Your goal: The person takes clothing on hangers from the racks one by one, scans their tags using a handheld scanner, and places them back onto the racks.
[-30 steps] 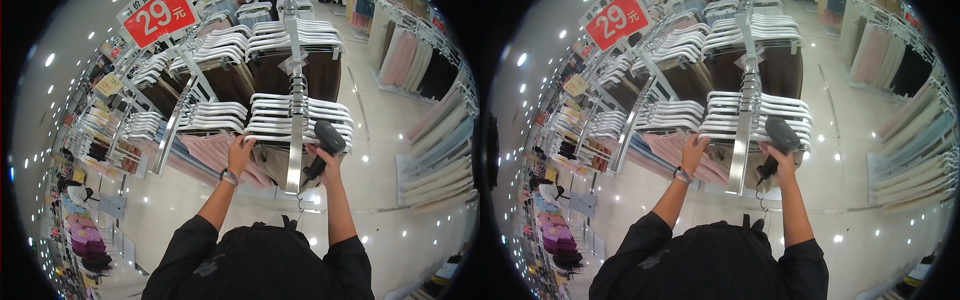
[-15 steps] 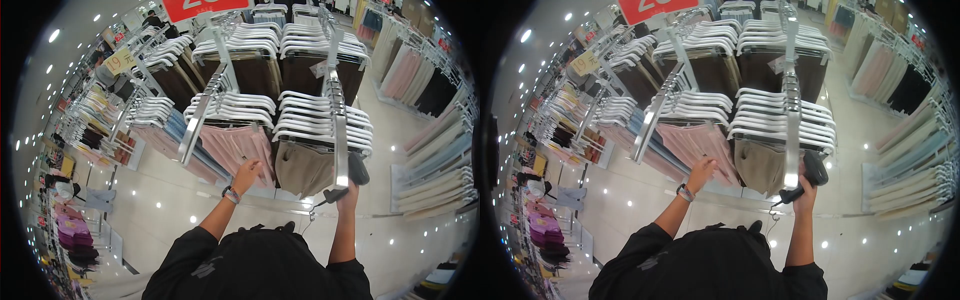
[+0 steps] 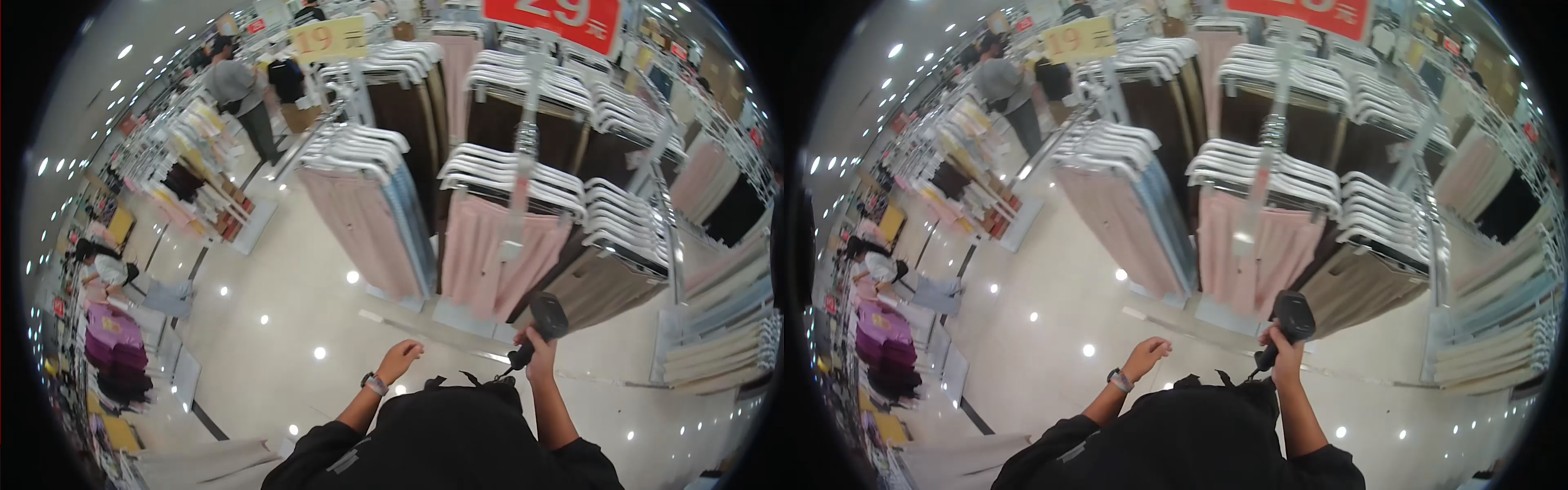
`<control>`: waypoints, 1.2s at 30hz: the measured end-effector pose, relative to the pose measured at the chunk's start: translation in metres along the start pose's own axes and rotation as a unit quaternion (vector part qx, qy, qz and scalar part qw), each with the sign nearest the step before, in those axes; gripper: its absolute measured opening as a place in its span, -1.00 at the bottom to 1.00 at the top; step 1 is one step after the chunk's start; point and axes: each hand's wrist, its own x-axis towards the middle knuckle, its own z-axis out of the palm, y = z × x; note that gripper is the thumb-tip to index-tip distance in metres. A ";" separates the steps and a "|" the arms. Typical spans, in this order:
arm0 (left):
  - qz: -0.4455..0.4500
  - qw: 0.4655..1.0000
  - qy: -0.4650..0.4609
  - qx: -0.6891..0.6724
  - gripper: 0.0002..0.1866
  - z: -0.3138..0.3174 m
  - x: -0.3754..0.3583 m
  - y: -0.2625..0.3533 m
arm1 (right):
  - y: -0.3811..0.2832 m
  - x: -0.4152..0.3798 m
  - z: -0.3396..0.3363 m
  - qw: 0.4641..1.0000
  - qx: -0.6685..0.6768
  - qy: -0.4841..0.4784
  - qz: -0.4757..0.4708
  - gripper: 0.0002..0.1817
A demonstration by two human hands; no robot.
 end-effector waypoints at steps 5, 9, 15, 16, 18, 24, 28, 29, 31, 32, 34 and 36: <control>-0.093 0.984 0.143 -0.044 -0.73 -0.079 -0.080 -0.041 | 0.037 0.013 0.105 0.968 -0.094 -0.231 0.026 -0.80; -0.134 0.946 0.271 -0.116 -0.74 -0.103 -0.123 -0.060 | 0.053 0.040 0.182 0.944 -0.092 -0.317 0.007 -0.76; -0.170 0.908 0.334 -0.189 -0.76 -0.111 -0.144 -0.073 | 0.072 0.106 0.292 0.940 -0.030 -0.337 0.042 -0.51; -0.172 0.906 0.337 -0.189 -0.76 -0.116 -0.145 -0.076 | 0.077 0.118 0.311 0.940 -0.014 -0.335 0.056 -0.48; -0.179 0.894 0.359 -0.199 -0.77 -0.130 -0.137 -0.078 | 0.092 0.146 0.348 0.944 0.025 -0.326 0.046 -0.46; -0.191 0.884 0.383 -0.191 -0.77 -0.200 -0.092 -0.068 | 0.126 0.210 0.440 0.947 0.087 -0.299 0.085 -0.42; -0.171 0.903 0.365 -0.151 -0.78 -0.262 -0.046 -0.040 | 0.152 0.229 0.470 0.949 0.147 -0.278 0.038 -0.46; -0.166 0.905 0.366 -0.139 -0.79 -0.278 -0.033 -0.036 | 0.157 0.232 0.474 0.945 0.170 -0.280 0.020 -0.45; -0.153 0.902 0.378 -0.139 -0.78 -0.306 -0.009 -0.023 | 0.154 0.231 0.481 0.943 0.186 -0.275 0.023 -0.46; -0.139 0.901 0.387 -0.136 -0.78 -0.318 0.000 -0.017 | 0.150 0.227 0.482 0.942 0.204 -0.267 0.025 -0.46; -0.133 0.904 0.384 -0.137 -0.79 -0.332 0.013 -0.010 | 0.141 0.220 0.483 0.937 0.224 -0.263 0.046 -0.45; -0.126 0.914 0.354 -0.154 -0.78 -0.341 0.028 -0.010 | 0.134 0.218 0.482 0.925 0.265 -0.265 0.068 -0.41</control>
